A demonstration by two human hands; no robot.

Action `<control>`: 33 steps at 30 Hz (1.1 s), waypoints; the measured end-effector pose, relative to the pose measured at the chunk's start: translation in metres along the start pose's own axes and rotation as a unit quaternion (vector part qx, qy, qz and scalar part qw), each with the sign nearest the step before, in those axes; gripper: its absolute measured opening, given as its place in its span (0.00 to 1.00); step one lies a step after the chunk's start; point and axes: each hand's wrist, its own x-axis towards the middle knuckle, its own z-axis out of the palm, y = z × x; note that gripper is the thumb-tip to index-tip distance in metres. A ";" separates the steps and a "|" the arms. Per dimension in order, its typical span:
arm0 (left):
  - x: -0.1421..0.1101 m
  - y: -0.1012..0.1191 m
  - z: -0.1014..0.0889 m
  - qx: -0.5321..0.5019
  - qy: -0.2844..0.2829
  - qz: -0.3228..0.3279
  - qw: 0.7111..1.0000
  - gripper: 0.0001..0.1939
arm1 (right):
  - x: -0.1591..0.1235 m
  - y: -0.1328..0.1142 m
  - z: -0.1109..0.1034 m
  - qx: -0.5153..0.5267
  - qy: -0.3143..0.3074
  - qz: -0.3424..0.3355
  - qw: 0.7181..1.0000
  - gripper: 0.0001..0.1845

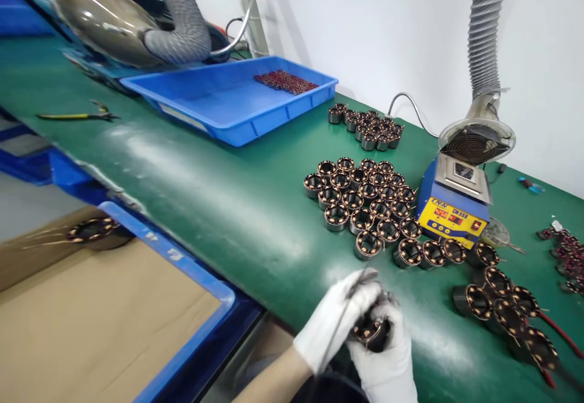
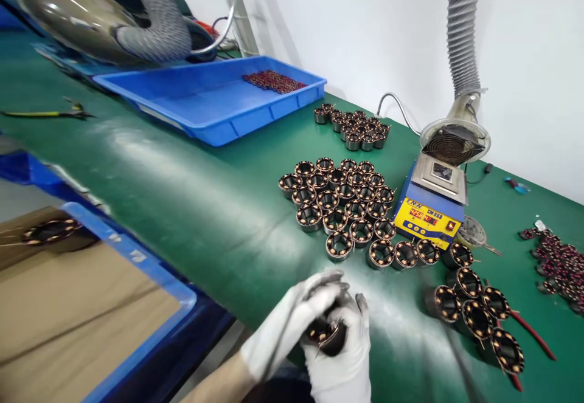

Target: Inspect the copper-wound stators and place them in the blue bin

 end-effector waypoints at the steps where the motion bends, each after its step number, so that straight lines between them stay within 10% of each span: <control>1: 0.001 -0.002 0.003 -0.035 0.016 -0.017 0.999 0.22 | 0.000 0.000 0.001 -0.019 0.002 -0.009 1.000 0.19; 9: -0.003 -0.001 -0.009 0.028 0.042 0.029 0.998 0.36 | -0.008 0.011 0.001 -0.004 -0.016 -0.003 1.000 0.23; 16: -0.008 -0.011 -0.012 0.354 -0.013 0.111 0.928 0.15 | -0.007 0.011 -0.020 -0.064 -0.045 -0.085 0.993 0.23; 23: -0.005 -0.008 -0.002 0.211 -0.060 0.099 0.971 0.09 | -0.019 0.022 -0.039 -0.081 -0.077 -0.128 0.985 0.29; 33: 0.000 -0.009 0.018 0.003 0.003 -0.031 1.000 0.06 | -0.001 0.001 -0.027 -0.081 -0.152 -0.073 0.982 0.07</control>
